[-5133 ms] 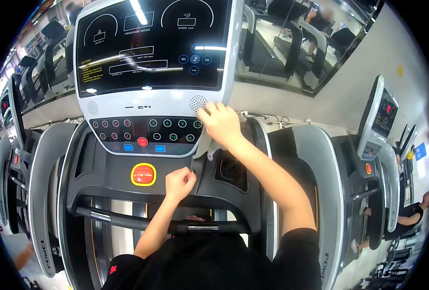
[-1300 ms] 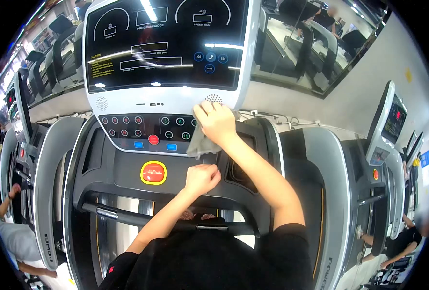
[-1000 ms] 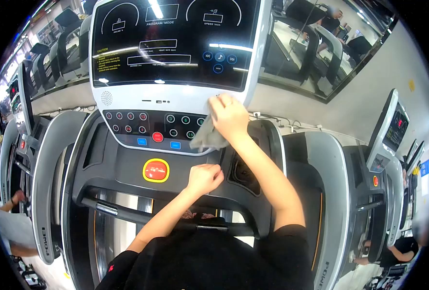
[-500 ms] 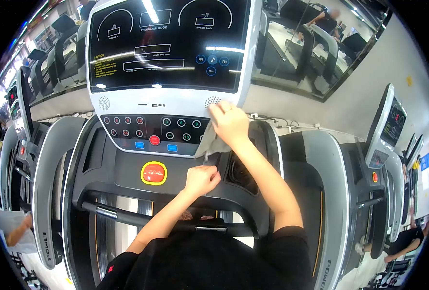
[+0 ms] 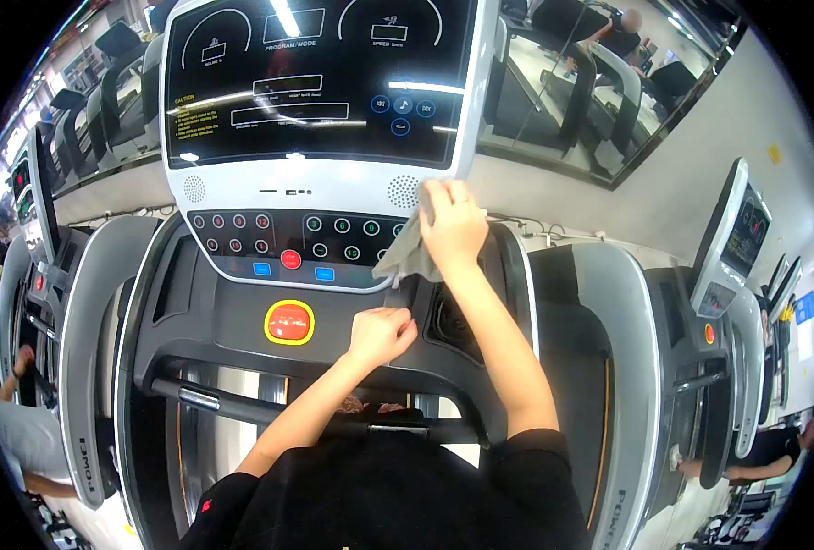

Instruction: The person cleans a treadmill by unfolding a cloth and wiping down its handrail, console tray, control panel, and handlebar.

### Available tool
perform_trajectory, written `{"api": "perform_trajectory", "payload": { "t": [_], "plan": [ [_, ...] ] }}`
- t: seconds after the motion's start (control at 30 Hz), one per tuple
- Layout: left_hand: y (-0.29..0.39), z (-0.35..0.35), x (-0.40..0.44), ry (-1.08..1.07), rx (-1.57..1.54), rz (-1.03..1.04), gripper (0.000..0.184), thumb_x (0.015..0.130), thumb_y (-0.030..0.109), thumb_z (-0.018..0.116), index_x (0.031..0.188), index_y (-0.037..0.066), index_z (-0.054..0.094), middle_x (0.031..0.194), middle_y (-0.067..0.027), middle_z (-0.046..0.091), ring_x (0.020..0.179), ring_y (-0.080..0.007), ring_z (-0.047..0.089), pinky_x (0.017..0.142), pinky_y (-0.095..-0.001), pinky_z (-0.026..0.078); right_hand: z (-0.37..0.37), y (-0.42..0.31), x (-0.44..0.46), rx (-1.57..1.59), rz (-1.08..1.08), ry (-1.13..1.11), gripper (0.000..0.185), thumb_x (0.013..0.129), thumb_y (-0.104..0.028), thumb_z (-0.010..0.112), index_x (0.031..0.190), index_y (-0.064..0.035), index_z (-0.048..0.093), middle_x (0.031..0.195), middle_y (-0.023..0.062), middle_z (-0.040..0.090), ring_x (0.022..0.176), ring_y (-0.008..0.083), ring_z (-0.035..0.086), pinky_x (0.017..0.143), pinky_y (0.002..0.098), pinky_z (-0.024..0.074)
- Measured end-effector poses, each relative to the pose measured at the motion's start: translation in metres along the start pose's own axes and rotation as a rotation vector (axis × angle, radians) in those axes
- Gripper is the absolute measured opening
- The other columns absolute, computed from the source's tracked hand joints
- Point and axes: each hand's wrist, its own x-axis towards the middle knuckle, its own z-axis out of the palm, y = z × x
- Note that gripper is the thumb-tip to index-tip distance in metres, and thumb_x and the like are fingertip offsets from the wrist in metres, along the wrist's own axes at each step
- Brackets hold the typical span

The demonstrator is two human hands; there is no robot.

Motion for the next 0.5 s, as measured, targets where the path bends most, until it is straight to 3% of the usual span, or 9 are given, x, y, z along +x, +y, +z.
{"api": "perform_trajectory", "payload": {
  "t": [0.1,0.17,0.27,0.37,0.5],
  "plan": [
    [0.001,-0.002,0.002,-0.010,0.004,0.004,0.023,0.071,0.016,0.061,0.056,0.008,0.046,0.053,-0.0074,0.052,0.052,-0.0275,0.057,0.048,-0.0382,0.045,0.000,-0.004,-0.016,0.010,-0.220,-0.082,0.036,0.060,-0.011,0.073,0.093,-0.0144,0.061,0.090,0.0040,0.057,0.078,0.0251,0.060,0.065,0.0347,0.0487],
    [0.001,-0.001,0.003,-0.015,0.006,0.001,0.023,0.071,0.016,0.061,0.056,0.008,0.046,0.052,-0.0074,0.052,0.052,-0.0274,0.057,0.048,-0.0381,0.045,-0.007,0.001,-0.015,0.017,-0.251,-0.120,0.036,0.060,-0.011,0.073,0.094,-0.0146,0.061,0.090,0.0041,0.057,0.078,0.0251,0.060,0.066,0.0343,0.0489],
    [0.001,-0.001,0.002,-0.003,0.003,0.002,0.023,0.071,0.016,0.061,0.056,0.008,0.046,0.052,-0.0073,0.052,0.051,-0.0272,0.057,0.048,-0.0379,0.044,-0.008,0.009,-0.005,-0.043,-0.033,-0.034,0.037,0.062,-0.011,0.072,0.097,-0.0161,0.061,0.090,0.0024,0.056,0.078,0.0237,0.059,0.064,0.0344,0.0484],
    [0.000,0.000,0.001,0.007,0.010,0.012,0.023,0.071,0.016,0.061,0.056,0.008,0.046,0.052,-0.0074,0.052,0.051,-0.0273,0.056,0.048,-0.0377,0.044,-0.001,0.005,-0.012,0.006,0.025,0.042,0.036,0.062,-0.011,0.072,0.096,-0.0159,0.061,0.090,0.0027,0.056,0.079,0.0240,0.059,0.065,0.0348,0.0486],
    [0.001,-0.003,0.003,-0.014,0.007,0.005,0.023,0.071,0.015,0.061,0.055,0.008,0.045,0.052,-0.0074,0.051,0.051,-0.0273,0.056,0.048,-0.0379,0.044,-0.007,0.009,-0.021,0.009,-0.164,-0.103,0.036,0.062,-0.012,0.073,0.096,-0.0156,0.061,0.092,0.0032,0.057,0.080,0.0241,0.059,0.066,0.0346,0.0490]
  ]
}}
